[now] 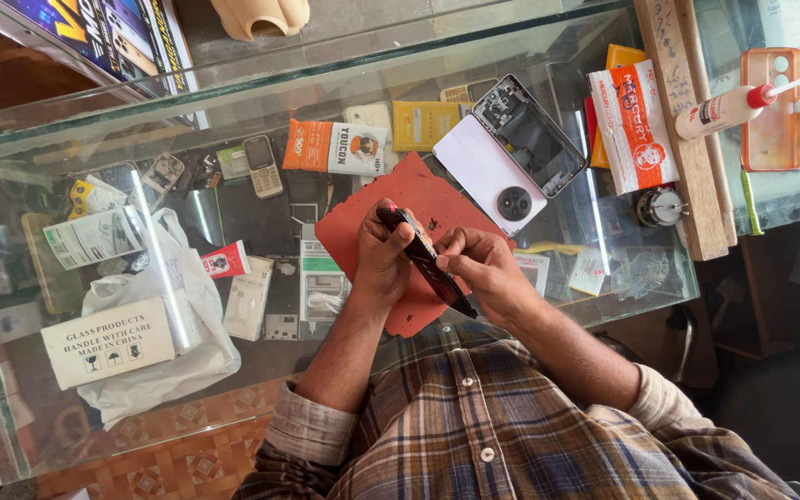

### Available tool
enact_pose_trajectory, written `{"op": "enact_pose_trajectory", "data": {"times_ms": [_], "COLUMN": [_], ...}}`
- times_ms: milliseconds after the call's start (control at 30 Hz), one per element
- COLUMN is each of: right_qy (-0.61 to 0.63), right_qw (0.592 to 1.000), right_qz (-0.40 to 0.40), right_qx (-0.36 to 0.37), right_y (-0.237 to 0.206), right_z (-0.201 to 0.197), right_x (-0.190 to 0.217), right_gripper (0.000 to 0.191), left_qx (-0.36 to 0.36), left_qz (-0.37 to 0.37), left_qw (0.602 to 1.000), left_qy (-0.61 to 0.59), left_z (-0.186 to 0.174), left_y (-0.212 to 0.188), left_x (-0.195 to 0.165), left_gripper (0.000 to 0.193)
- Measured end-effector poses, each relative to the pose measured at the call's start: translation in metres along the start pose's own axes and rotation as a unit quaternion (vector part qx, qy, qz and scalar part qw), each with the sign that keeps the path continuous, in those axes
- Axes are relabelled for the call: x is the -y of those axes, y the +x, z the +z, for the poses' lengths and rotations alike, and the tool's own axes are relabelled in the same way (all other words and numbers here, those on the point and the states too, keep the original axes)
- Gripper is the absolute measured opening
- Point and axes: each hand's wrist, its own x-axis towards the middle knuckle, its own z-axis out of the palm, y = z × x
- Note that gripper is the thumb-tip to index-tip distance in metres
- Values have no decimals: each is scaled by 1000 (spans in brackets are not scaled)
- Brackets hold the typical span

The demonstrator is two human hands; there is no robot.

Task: The person holds a disassembled smartphone over a red mat and works on its internals by hand, prying and lifting components including the battery, then presses the battery into the phone body and continues manipulating the frame and back cover. The episode ends mid-task with the phone still open.

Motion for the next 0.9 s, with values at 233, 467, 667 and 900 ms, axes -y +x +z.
{"op": "enact_pose_trajectory", "data": {"times_ms": [233,467,667,900], "right_qy": [-6,-8,-5,-9], "right_qw": [1000,1000,1000,1000], "right_qz": [-8,-9,-4,-4], "right_qx": [-1,0,-4,-4], "right_y": [0,0,0,0], "right_z": [-1,0,-1,-1], "right_x": [-1,-1,-2,-1], "right_gripper": [9,9,10,10], "left_qx": [6,4,6,10], "left_qz": [6,1,2,2], "left_qw": [1000,1000,1000,1000], "left_qy": [-3,-7,-8,-2], "left_z": [0,0,1,1], "left_y": [1,0,1,1], "left_x": [1,0,0,-1], "left_gripper": [36,35,35,35]}}
